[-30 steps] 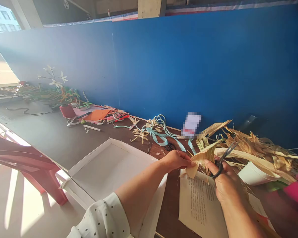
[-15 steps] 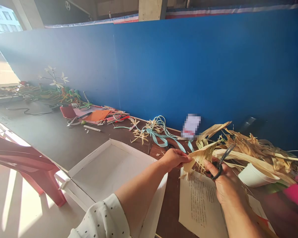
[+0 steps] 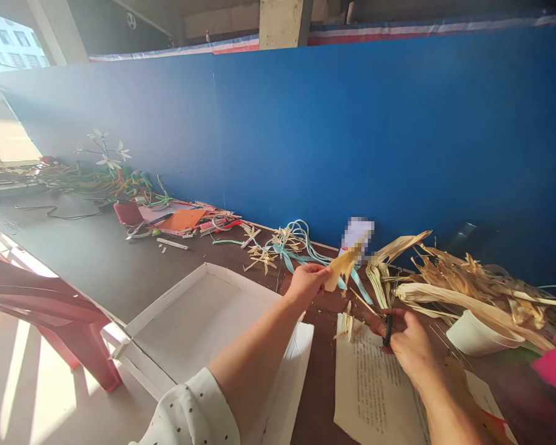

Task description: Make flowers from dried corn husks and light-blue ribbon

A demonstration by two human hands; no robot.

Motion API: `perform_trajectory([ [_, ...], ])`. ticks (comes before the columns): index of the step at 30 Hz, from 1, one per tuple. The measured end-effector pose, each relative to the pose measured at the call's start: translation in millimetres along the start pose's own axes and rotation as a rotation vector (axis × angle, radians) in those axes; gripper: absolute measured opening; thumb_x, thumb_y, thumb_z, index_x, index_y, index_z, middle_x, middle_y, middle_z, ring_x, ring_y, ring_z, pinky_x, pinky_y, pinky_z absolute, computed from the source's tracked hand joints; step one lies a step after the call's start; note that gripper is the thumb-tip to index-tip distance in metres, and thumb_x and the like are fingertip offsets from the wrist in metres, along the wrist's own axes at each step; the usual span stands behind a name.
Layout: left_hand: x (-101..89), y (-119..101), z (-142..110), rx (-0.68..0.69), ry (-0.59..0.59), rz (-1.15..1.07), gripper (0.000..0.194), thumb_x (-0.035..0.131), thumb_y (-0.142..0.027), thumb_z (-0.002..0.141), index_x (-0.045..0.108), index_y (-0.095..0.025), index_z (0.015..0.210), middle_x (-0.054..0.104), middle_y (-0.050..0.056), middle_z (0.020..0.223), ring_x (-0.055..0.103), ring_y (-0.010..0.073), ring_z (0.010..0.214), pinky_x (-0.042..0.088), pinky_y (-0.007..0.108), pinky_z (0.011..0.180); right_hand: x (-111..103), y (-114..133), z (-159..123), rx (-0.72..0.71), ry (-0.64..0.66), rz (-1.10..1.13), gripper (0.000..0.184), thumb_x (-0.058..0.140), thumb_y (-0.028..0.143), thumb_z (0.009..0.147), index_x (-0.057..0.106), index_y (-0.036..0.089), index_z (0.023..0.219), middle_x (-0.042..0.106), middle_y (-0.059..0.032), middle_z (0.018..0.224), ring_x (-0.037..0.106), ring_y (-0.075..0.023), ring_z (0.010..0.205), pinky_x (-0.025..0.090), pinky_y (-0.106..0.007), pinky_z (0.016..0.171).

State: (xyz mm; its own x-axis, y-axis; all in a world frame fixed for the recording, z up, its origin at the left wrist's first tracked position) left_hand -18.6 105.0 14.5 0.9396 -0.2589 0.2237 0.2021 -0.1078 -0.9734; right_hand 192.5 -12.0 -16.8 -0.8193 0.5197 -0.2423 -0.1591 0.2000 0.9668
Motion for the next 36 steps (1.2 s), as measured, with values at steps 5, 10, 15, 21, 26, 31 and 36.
perform_trajectory([
  [5, -56.3, -11, 17, 0.054, -0.28, 0.206, 0.015, 0.067, -0.029, 0.067, 0.067, -0.015, 0.072, 0.055, 0.0, 0.053, 0.046, 0.0078, 0.042, 0.035, 0.02, 0.044, -4, 10, 0, -0.154, -0.005, -0.012, 0.033, 0.081, 0.031, 0.046, 0.064, 0.027, 0.075, 0.07, -0.0042, 0.063, 0.063, -0.0259, 0.054, 0.041, -0.031, 0.039],
  [10, -89.3, -7, 27, 0.033, -0.418, 0.148, 0.015, 0.065, -0.028, 0.066, 0.067, -0.014, 0.072, 0.056, 0.001, 0.056, 0.049, 0.0098, 0.047, 0.037, 0.021, 0.046, -5, 16, 0, -0.175, -0.022, -0.115, 0.024, 0.077, 0.035, 0.051, 0.069, 0.028, 0.072, 0.063, 0.0005, 0.049, 0.06, -0.0232, 0.051, 0.04, -0.03, 0.044],
  [15, -138.9, -30, 13, 0.329, -0.804, -0.332, 0.023, 0.058, -0.034, 0.074, 0.06, -0.014, 0.085, 0.054, -0.002, 0.065, 0.044, 0.0049, 0.048, 0.036, 0.018, 0.048, -9, 23, -1, -0.216, -0.059, -0.189, 0.018, 0.075, 0.041, 0.053, 0.071, 0.028, 0.066, 0.06, 0.0029, 0.046, 0.057, -0.0195, 0.048, 0.038, -0.028, 0.044],
  [21, -181.8, -12, 10, 0.277, -1.071, -0.46, 0.016, 0.055, -0.025, 0.076, 0.054, -0.015, 0.089, 0.055, -0.001, 0.075, 0.049, 0.0051, 0.059, 0.042, 0.018, 0.06, -10, 35, -9, -0.236, -0.112, -0.311, 0.025, 0.072, 0.048, 0.055, 0.072, 0.026, 0.066, 0.057, 0.0033, 0.044, 0.05, -0.0165, 0.041, 0.034, -0.027, 0.043],
  [26, -178.3, -9, 5, 0.246, -1.112, -0.336, 0.016, 0.058, -0.025, 0.074, 0.057, -0.014, 0.085, 0.058, 0.0, 0.079, 0.053, 0.0083, 0.067, 0.043, 0.021, 0.068, -5, 28, -8, -0.174, -0.05, -0.416, 0.039, 0.069, 0.049, 0.058, 0.074, 0.023, 0.087, 0.066, -0.0001, 0.055, 0.059, -0.0203, 0.054, 0.039, -0.027, 0.051],
  [31, -103.7, -37, 21, 0.363, -0.538, 0.222, 0.016, 0.057, -0.028, 0.074, 0.064, -0.016, 0.081, 0.06, -0.001, 0.07, 0.053, 0.0093, 0.063, 0.04, 0.02, 0.06, -6, 19, -1, -0.183, -0.003, -0.482, 0.042, 0.068, 0.051, 0.061, 0.074, 0.025, 0.094, 0.074, -0.0032, 0.075, 0.065, -0.0251, 0.073, 0.044, -0.028, 0.06],
  [36, -49.0, -7, 22, 0.139, -0.202, 0.703, 0.015, 0.057, -0.028, 0.073, 0.068, -0.018, 0.073, 0.062, -0.001, 0.063, 0.053, 0.011, 0.06, 0.04, 0.022, 0.06, -8, 24, -2, -0.17, 0.014, -0.533, 0.049, 0.066, 0.054, 0.063, 0.071, 0.025, 0.101, 0.074, -0.0042, 0.09, 0.066, -0.0275, 0.085, 0.046, -0.031, 0.067],
])
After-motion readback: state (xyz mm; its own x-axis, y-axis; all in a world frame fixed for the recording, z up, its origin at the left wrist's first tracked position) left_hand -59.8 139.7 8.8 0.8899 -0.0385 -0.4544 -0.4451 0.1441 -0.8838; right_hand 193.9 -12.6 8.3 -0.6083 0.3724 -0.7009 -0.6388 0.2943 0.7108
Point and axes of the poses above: each hand's wrist, its own z-axis towards the middle knuckle, its own x-axis out of the palm, y = z × x, the point moved 8 cm from there along z, towards the middle knuckle
